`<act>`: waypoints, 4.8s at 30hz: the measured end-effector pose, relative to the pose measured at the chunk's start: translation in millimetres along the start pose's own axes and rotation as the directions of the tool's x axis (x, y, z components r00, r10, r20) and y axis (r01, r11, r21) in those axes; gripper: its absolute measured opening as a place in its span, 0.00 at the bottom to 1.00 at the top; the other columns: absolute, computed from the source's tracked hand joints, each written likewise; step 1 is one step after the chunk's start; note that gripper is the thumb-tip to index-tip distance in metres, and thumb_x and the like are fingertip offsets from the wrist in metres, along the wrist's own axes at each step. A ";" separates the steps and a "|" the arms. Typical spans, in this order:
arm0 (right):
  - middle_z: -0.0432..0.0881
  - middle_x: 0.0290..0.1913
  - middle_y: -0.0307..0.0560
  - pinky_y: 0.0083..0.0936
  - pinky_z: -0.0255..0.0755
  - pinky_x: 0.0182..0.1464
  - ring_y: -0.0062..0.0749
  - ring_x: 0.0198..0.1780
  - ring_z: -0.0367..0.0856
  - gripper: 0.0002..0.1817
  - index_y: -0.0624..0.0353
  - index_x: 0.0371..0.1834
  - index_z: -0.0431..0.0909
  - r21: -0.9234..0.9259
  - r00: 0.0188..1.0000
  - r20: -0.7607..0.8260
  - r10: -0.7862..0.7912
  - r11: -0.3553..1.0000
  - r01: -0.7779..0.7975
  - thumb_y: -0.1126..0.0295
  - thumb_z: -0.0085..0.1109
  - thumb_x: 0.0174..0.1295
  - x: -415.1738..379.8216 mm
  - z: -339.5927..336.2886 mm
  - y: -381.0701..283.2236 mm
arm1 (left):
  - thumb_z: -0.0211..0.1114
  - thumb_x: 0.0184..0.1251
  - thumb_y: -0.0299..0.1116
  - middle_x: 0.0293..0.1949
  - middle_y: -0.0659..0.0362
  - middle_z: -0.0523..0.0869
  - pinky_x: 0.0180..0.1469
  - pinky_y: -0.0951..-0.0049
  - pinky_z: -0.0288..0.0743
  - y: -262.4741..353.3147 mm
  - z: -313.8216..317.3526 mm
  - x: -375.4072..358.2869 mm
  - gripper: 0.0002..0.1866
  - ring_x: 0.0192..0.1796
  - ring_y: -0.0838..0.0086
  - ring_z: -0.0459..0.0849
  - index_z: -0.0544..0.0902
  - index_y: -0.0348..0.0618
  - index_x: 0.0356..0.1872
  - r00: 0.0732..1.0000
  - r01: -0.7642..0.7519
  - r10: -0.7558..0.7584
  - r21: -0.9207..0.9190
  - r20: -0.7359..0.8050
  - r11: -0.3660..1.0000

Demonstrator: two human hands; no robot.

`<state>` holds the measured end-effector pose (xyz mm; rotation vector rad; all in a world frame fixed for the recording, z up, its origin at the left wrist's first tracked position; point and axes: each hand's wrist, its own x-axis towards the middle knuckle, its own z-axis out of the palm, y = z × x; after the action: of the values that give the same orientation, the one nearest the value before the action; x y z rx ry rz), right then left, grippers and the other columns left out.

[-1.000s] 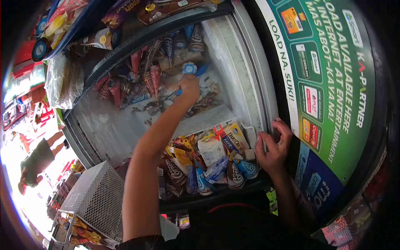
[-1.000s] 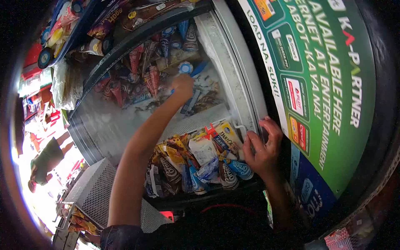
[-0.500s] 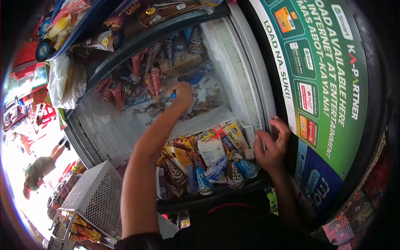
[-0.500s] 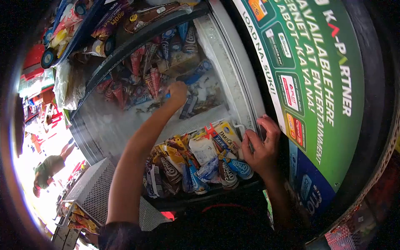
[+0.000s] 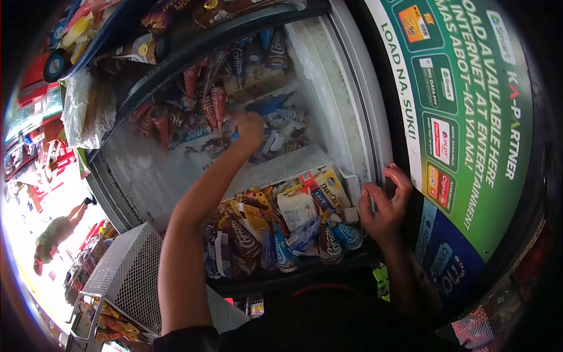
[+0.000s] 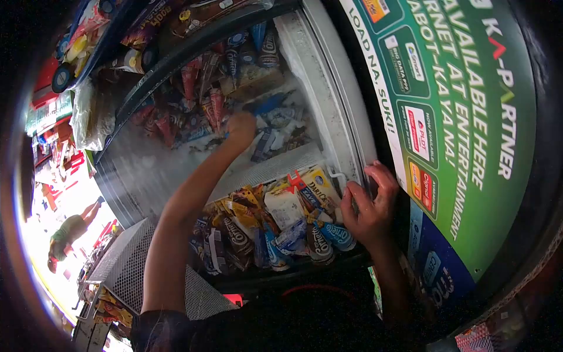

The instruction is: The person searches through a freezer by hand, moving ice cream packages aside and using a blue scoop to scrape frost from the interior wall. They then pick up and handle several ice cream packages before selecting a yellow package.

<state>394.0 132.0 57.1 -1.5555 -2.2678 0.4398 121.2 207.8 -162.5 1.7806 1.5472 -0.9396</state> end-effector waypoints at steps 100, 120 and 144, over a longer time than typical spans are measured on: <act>0.67 0.52 0.55 0.41 0.65 0.58 0.51 0.58 0.65 0.06 0.63 0.31 0.77 0.116 0.990 -0.134 -0.052 0.991 0.067 0.79 0.60 0.49 -5.3 1.2 -5.3 | 0.63 0.42 0.25 0.38 0.46 0.85 0.37 0.61 0.80 -58.9 -40.1 -108.8 0.20 0.39 0.63 0.86 0.80 0.42 0.43 0.978 0.209 -0.179 -0.566 0.109 0.797; 0.75 0.41 0.39 0.18 0.70 0.42 0.20 0.41 0.76 0.25 0.61 0.62 0.62 0.964 0.970 0.236 -0.058 0.137 -0.227 0.65 0.55 0.64 62.0 -19.8 -156.7 | 0.66 0.50 0.24 0.65 0.45 0.53 0.65 0.61 0.60 51.2 -63.7 -370.4 0.40 0.67 0.53 0.58 0.58 0.40 0.68 0.435 -0.768 -0.212 -0.483 -0.875 0.421; 0.84 0.35 0.45 0.25 0.74 0.39 0.29 0.35 0.82 0.13 0.60 0.37 0.82 0.511 0.876 -0.363 -0.318 0.718 0.472 0.62 0.54 0.62 333.5 3.7 -112.5 | 0.53 0.61 0.17 0.40 0.49 0.79 0.43 0.68 0.74 -1.1 86.6 -323.7 0.11 0.42 0.60 0.81 0.78 0.34 0.43 0.411 -0.298 -0.747 -0.851 -0.523 0.432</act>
<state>188.5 404.9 141.6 -0.7299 -1.9247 0.6927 85.4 -46.5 52.7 1.0861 2.3591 1.0006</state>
